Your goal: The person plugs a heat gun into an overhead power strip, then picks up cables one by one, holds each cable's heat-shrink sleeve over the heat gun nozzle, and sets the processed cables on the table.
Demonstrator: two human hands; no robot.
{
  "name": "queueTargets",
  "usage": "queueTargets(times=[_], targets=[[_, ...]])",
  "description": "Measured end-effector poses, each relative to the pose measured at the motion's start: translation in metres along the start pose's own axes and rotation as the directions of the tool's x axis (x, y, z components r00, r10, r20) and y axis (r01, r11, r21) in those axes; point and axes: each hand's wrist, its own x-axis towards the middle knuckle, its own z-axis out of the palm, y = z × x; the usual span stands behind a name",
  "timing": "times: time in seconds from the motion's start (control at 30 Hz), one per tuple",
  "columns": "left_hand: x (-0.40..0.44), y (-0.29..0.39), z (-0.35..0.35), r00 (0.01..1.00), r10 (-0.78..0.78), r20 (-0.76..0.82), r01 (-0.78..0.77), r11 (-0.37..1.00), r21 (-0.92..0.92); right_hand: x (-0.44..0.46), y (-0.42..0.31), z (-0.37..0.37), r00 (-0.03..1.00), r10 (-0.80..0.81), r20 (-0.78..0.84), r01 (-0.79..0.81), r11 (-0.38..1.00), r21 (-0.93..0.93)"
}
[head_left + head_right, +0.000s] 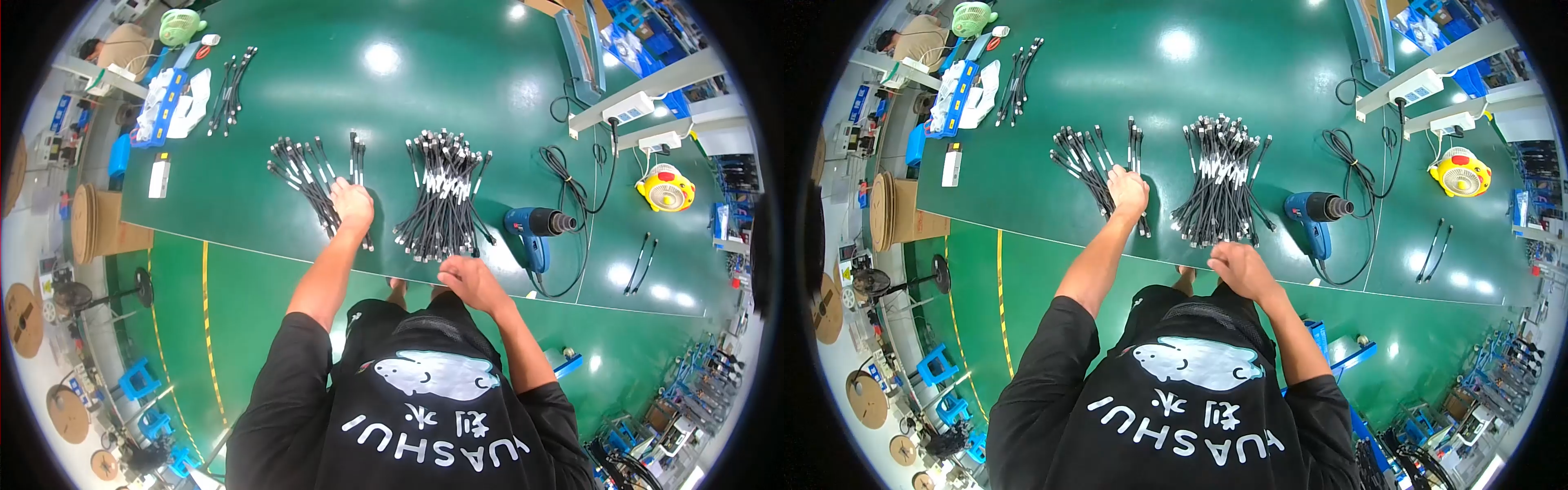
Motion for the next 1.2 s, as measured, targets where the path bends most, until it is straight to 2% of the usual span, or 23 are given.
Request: queueTargets(times=[0.03,0.13,0.2,0.23,0.27,0.33,0.37,0.4,0.43,0.47,0.5,0.53,0.57,0.6,0.63,0.67,0.73,0.77,0.8,0.87,0.9,1.0,1.2], targets=[[0.001,0.001,0.0,0.999,-0.033,0.021,0.034,0.999,-0.035,0.009,-0.006,0.003,0.996,-0.089,-0.027,0.089,0.996,-0.016],[-0.004,0.001,-0.008,0.998,-0.063,-0.009,0.062,0.989,-0.137,0.029,-0.023,0.008,0.991,-0.122,-0.055,0.123,0.992,0.018],[-0.006,0.002,-0.017,0.996,-0.06,-0.064,0.026,0.899,-0.438,0.041,-0.022,0.01,0.992,-0.093,-0.085,0.098,0.994,0.056],[-0.009,0.005,-0.025,0.993,-0.087,-0.077,0.034,0.852,-0.522,0.047,-0.021,0.013,0.99,-0.073,-0.121,0.082,0.994,0.077],[-0.013,0.007,-0.033,0.994,-0.073,-0.076,0.023,0.857,-0.514,0.053,-0.02,0.015,0.987,-0.052,-0.154,0.068,0.993,0.099],[-0.019,0.015,-0.05,0.996,0.027,-0.089,-0.09,0.534,-0.841,0.071,-0.021,0.023,0.983,-0.015,-0.185,0.029,0.997,0.072],[-0.029,0.026,-0.06,0.992,0.015,-0.126,-0.12,0.424,-0.898,0.084,-0.018,0.033,0.966,-0.013,-0.259,0.081,0.964,0.254],[-0.039,0.034,-0.08,0.992,0.091,-0.092,-0.117,0.333,-0.936,0.095,-0.013,0.039,0.944,0.0,-0.331,0.147,0.896,0.42],[-0.047,0.042,-0.086,0.989,0.138,-0.052,-0.084,0.24,-0.967,0.102,-0.026,0.031,0.963,0.062,-0.264,0.074,0.876,0.477],[-0.053,0.049,-0.093,0.982,0.187,-0.013,-0.041,0.147,-0.988,0.1,-0.036,0.019,0.991,0.088,-0.103,0.019,0.662,0.75],[-0.059,0.052,-0.103,0.967,0.254,0.02,-0.005,0.096,-0.995,0.1,-0.029,0.014,0.989,0.14,-0.038,-0.053,0.595,0.802],[-0.063,0.053,-0.114,0.961,0.276,0.023,-0.006,0.105,-0.994,0.096,-0.026,0.009,0.982,0.187,0.03,-0.124,0.517,0.847],[-0.067,0.053,-0.125,0.96,0.238,-0.148,-0.189,0.16,-0.969,0.088,-0.023,0.007,0.965,0.15,-0.217,0.038,0.736,0.676],[-0.071,0.053,-0.139,0.925,0.21,-0.316,-0.36,0.216,-0.908,0.075,-0.03,-0.001,0.9,0.056,-0.432,0.148,0.894,0.424],[-0.074,0.048,-0.158,0.812,0.238,-0.532,-0.583,0.354,-0.731,0.051,-0.051,-0.023,0.89,0.083,-0.448,0.087,0.935,0.344],[-0.076,0.042,-0.18,0.645,0.298,-0.703,-0.742,0.465,-0.484,0.035,-0.054,-0.037,0.871,-0.014,-0.491,0.134,0.968,0.211],[-0.083,0.043,-0.228,0.45,0.53,-0.718,-0.861,0.47,-0.193,0.008,-0.046,-0.058,0.794,-0.263,-0.548,0.278,0.959,-0.056],[-0.087,0.051,-0.253,0.429,0.648,-0.629,-0.874,0.474,-0.109,-0.007,-0.048,-0.069,0.789,-0.298,-0.538,0.256,0.955,-0.153],[-0.085,0.054,-0.256,0.43,0.658,-0.618,-0.879,0.462,-0.119,-0.022,-0.052,-0.079,0.787,-0.332,-0.519,0.232,0.94,-0.25],[-0.076,0.06,-0.257,0.312,0.863,-0.397,-0.949,0.3,-0.092,-0.046,-0.058,-0.095,0.786,-0.309,-0.535,0.211,0.948,-0.236],[-0.075,0.069,-0.26,0.246,0.868,-0.431,-0.969,0.22,-0.111,-0.058,-0.062,-0.102,0.797,-0.28,-0.535,0.173,0.955,-0.242],[-0.088,0.089,-0.269,0.23,0.906,-0.356,-0.959,0.15,-0.239,-0.082,-0.053,-0.108,0.786,-0.23,-0.573,0.109,0.965,-0.238],[-0.108,0.132,-0.273,0.16,0.92,-0.357,-0.965,0.07,-0.253,-0.11,-0.043,-0.12,0.722,-0.289,-0.629,0.146,0.952,-0.27]])
